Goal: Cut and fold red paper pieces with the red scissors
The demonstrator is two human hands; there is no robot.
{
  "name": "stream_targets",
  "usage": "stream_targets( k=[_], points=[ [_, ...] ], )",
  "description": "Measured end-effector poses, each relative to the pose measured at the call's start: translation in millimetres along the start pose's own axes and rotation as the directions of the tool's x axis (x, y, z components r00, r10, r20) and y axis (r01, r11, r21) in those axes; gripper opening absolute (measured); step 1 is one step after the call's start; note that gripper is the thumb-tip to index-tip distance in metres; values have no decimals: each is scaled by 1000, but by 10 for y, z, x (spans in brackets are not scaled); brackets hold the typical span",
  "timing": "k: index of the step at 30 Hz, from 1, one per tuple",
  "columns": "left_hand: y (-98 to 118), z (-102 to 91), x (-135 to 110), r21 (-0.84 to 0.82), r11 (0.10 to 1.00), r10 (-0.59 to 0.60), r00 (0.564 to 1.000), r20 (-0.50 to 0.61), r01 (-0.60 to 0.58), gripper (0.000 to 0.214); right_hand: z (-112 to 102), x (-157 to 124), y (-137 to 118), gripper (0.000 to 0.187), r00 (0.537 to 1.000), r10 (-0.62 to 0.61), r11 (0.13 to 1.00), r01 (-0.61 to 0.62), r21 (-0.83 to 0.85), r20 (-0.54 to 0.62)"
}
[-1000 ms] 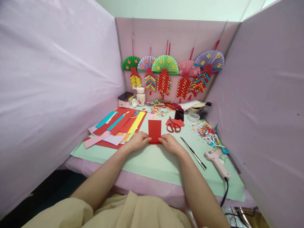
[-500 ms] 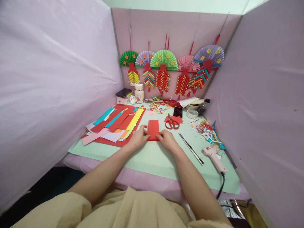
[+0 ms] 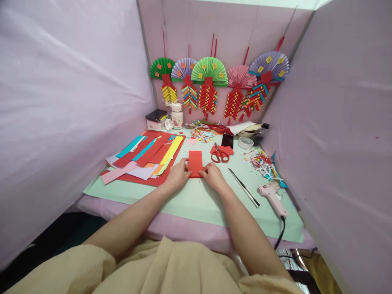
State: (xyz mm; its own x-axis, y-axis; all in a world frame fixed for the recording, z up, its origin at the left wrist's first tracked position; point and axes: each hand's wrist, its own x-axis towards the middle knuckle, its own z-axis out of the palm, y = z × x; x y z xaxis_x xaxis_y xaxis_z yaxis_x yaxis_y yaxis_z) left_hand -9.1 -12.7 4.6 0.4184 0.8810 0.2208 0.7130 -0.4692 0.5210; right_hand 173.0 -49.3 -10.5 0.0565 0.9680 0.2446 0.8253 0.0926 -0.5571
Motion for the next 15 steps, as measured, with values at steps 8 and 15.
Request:
stream_targets(
  k=[8, 15],
  points=[
    [33, -5, -28, 71, 997, 27, 1000, 5, -27, 46, 18, 7, 15, 20, 1000, 22, 999, -21, -26, 2],
    [74, -39, -39, 97, 995, 27, 999, 39, -31, 46, 20, 6, 19, 21, 1000, 16, 1000, -16, -26, 2]
  ],
)
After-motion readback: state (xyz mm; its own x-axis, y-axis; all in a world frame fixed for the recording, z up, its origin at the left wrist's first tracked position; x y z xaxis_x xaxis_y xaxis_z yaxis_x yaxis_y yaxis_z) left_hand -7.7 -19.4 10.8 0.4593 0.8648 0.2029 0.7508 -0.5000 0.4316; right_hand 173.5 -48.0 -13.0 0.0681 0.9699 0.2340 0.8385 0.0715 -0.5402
